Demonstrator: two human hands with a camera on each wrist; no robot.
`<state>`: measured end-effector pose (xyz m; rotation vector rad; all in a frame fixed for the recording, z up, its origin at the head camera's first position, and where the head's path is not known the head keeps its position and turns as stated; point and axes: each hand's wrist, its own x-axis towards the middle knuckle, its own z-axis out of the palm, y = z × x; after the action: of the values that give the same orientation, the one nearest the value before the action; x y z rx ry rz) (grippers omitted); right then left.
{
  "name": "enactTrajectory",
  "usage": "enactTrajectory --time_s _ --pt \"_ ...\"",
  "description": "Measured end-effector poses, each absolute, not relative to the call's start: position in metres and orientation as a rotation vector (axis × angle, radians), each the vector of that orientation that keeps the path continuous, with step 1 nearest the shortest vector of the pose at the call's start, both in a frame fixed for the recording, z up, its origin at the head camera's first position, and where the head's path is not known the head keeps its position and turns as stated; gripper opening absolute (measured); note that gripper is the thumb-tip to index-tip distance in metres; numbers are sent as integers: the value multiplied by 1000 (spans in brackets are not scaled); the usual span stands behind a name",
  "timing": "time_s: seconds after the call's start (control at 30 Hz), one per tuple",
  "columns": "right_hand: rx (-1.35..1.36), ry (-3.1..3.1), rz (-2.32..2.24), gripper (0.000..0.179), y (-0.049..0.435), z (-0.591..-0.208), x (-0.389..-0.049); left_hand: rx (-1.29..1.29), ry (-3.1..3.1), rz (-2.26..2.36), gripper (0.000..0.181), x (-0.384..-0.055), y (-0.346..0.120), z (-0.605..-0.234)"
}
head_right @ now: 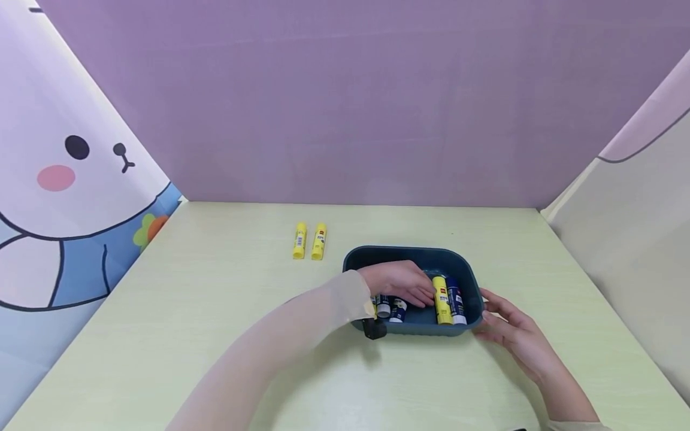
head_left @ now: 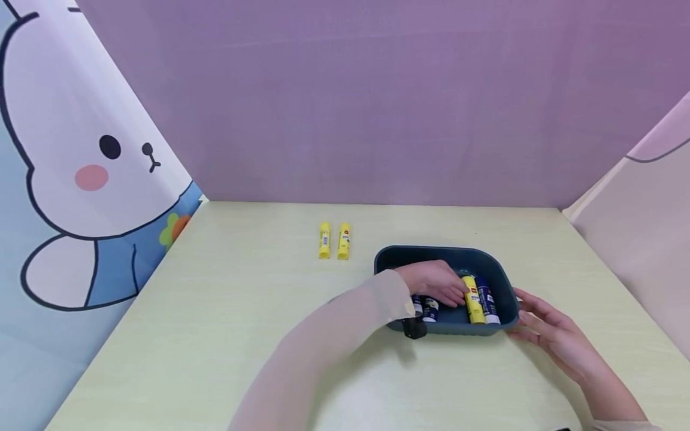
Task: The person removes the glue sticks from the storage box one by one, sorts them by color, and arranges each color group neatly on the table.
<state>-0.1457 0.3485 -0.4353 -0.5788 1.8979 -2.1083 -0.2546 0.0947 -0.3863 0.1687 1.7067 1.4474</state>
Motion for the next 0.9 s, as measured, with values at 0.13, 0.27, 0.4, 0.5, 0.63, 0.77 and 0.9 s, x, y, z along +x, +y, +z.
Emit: enactTrajectory --time_s 0.13,0.27,0.4,0.5,0.63,0.77,0.9 --pt "-582 1886 -2111 53 349 -434 -146 101 1689 1487 25 -253 100 -389" --pt "-587 1878 -2114 53 349 -434 -147 30 1665 1531 29 -251 105 -389" --pt "-606 1864 -2119 53 350 -434 -147 23 1660 1564 30 -250 110 -390" --pt "-631 1853 -2124 54 351 -434 -148 75 1690 1551 36 -247 115 -390" --pt "-637 1852 -2118 54 351 -434 -148 126 1754 1499 45 -242 123 -391" --pt "-634 1855 -2109 54 350 -435 -147 172 1833 1446 43 -238 130 -395" --pt "-637 1857 -2110 54 350 -435 -147 191 1880 1439 40 -237 133 -398"
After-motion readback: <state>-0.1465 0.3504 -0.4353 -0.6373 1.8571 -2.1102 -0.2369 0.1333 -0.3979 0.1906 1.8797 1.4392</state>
